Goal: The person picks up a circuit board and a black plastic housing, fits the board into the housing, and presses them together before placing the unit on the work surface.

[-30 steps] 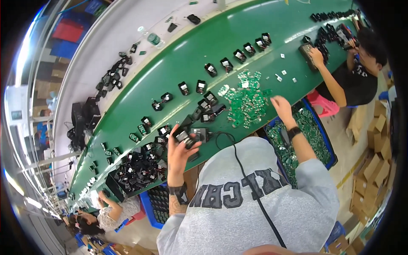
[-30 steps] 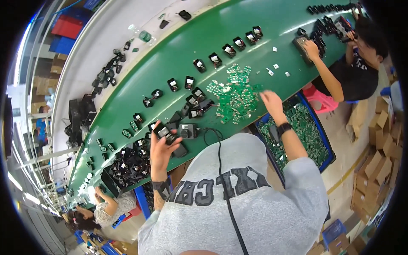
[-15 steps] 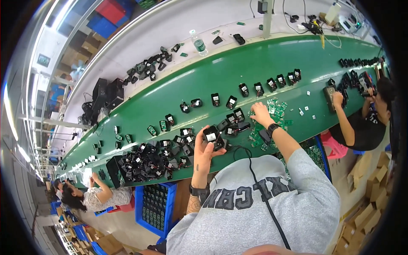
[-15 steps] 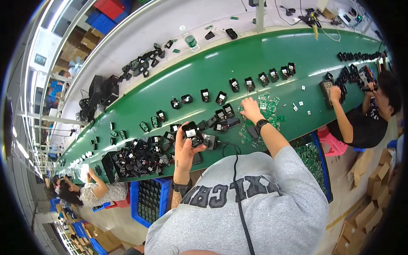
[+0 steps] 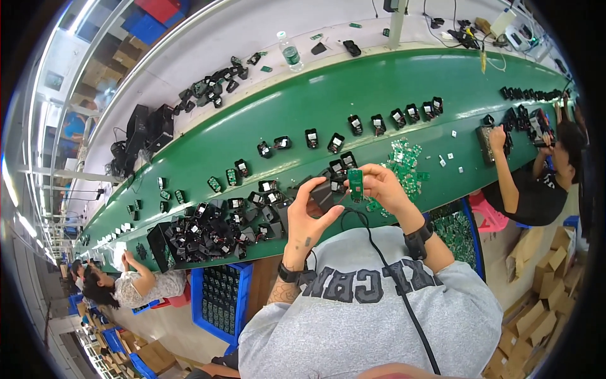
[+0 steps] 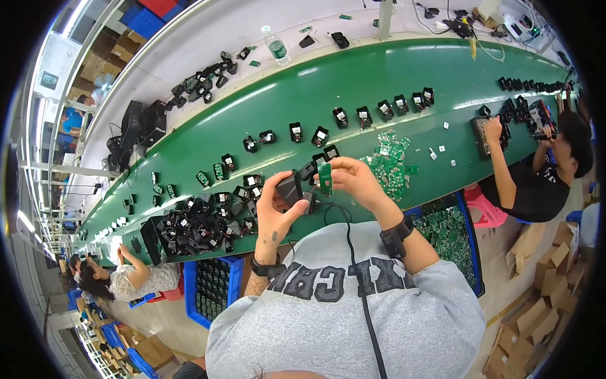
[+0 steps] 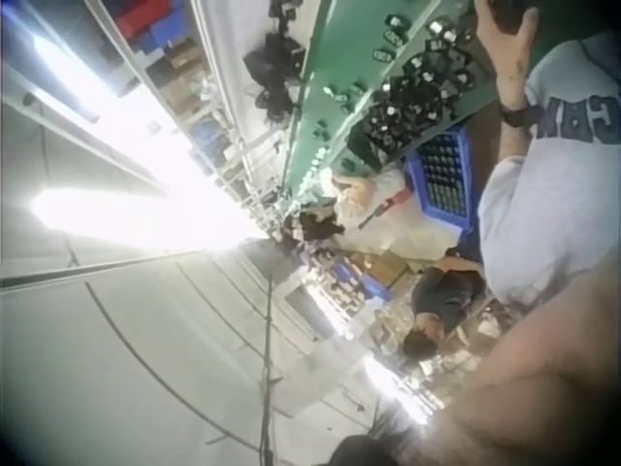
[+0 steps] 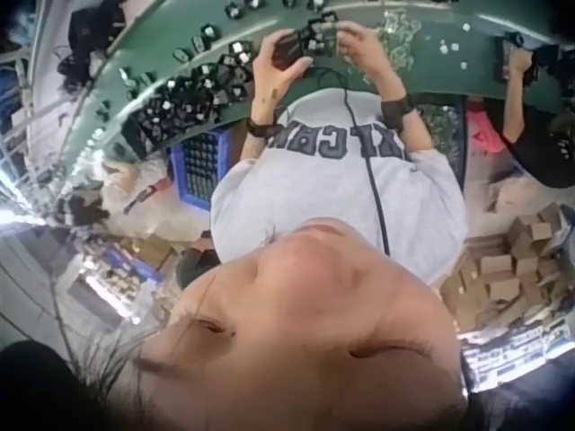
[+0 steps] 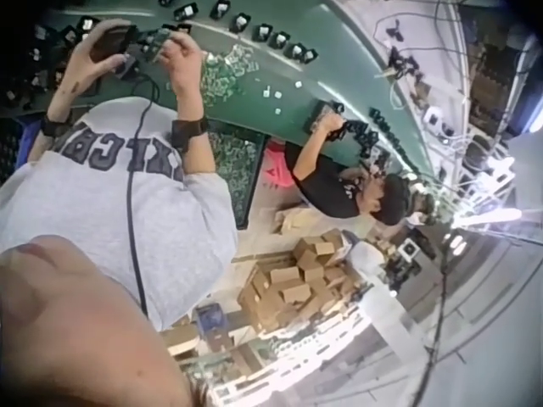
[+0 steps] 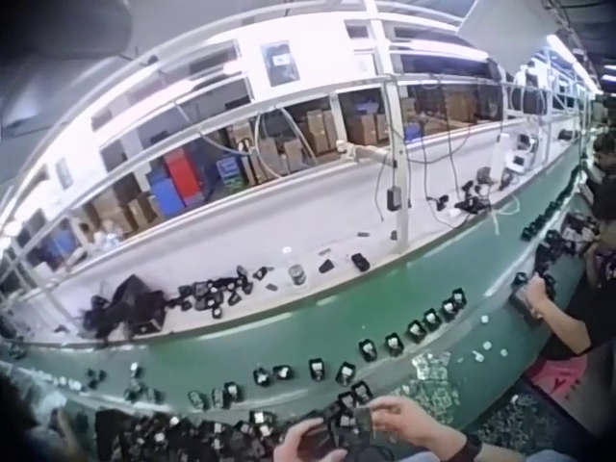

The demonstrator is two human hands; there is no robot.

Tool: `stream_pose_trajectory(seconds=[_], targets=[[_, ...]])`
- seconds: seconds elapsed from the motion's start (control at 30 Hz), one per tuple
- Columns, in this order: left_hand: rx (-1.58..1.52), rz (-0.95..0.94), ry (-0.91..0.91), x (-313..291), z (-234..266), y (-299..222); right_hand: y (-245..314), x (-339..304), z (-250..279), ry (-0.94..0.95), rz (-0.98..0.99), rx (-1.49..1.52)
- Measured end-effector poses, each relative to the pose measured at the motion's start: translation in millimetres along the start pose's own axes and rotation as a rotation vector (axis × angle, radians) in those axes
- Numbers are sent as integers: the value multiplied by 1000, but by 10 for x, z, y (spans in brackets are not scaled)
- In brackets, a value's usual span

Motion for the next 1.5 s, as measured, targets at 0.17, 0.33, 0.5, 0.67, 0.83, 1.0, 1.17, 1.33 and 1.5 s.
stream_pose_trajectory(seconds=[0.17, 0.33, 0.5, 0.67, 0.83, 1.0, 1.17, 1.33, 1.5], targets=[[82, 6, 63, 31, -155, -3, 98, -79, 9, -9, 27, -81], [156, 6, 67, 15, -193, 43, 128, -96, -22, -22, 32, -192], [162, -1, 56, -17, -182, 63, 134, -64, -32, -41, 100, -268], [179, 12, 55, -28, -182, 25, 180, -65, -100, -28, 120, -233], [159, 47, 57, -32, -199, 88, 295, -95, -171, 20, 195, -320], [138, 71, 81, -40, -221, 127, 354, -128, -185, 35, 223, -455], [123, 91, 138, -36, -273, 176, 294, -130, -110, -7, 196, -323], [67, 77, 124, -38, -282, 183, 305, -157, -176, 12, 175, -397], [-262, 190, 273, -58, -478, 325, 513, -220, -450, -78, 429, -779]])
Point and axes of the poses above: each hand's wrist, its own x-axis towards the middle knuckle, its own z-axis out of the back of the hand, y = z × x, the point moved 8 cm from there along x, towards the middle knuckle, and after that the axes turned 5 degrees about z, right-handed, at the moved point
